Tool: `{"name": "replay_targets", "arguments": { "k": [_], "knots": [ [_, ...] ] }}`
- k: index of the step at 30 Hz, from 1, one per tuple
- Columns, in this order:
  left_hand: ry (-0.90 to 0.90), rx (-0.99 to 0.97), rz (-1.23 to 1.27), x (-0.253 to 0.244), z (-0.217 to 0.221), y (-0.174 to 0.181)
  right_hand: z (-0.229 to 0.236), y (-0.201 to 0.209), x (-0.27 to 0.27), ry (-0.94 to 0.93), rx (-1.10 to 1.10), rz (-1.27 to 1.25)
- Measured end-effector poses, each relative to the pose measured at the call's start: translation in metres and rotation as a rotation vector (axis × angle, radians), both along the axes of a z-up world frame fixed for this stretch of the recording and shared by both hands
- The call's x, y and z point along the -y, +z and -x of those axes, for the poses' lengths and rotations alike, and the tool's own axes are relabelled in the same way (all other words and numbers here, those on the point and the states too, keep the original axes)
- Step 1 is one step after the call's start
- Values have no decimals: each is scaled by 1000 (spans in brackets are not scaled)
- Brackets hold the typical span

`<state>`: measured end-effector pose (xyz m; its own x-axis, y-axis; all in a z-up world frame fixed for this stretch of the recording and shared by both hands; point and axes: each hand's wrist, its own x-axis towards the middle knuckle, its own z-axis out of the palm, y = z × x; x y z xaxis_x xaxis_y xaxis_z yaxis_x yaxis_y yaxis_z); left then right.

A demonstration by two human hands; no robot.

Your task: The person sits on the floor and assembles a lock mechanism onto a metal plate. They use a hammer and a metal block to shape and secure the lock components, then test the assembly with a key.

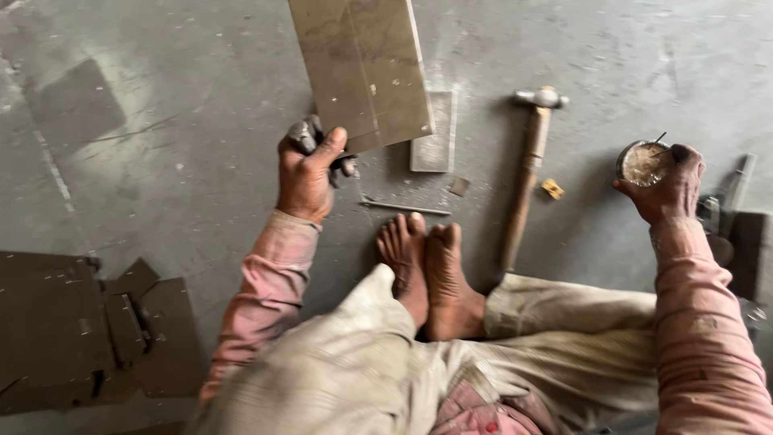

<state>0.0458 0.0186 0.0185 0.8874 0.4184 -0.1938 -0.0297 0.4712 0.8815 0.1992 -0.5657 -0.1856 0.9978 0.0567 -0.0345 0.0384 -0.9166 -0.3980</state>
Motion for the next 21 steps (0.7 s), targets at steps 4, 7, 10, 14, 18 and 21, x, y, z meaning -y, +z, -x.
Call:
{"name": "replay_targets", "arguments": {
  "k": [4,7,10,14,18,21],
  "knots": [
    [8,55,-49,-20,-3,-1,0,-2,-49,20,208,331],
    [23,27,-54,-33,-5,-3,32,4,-95,163,234,139],
    [32,-15,-46,-41,-4,-4,86,-3,-174,539,33,-73],
    [55,-52,-43,-51,-4,-7,119,0,-265,985,25,45],
    [88,-72,-40,-53,2,-14,121,11,-334,738,-397,-139],
    [94,-75,-71,-50,3,-18,113,16,-369,880,-327,-410]
  ]
}}
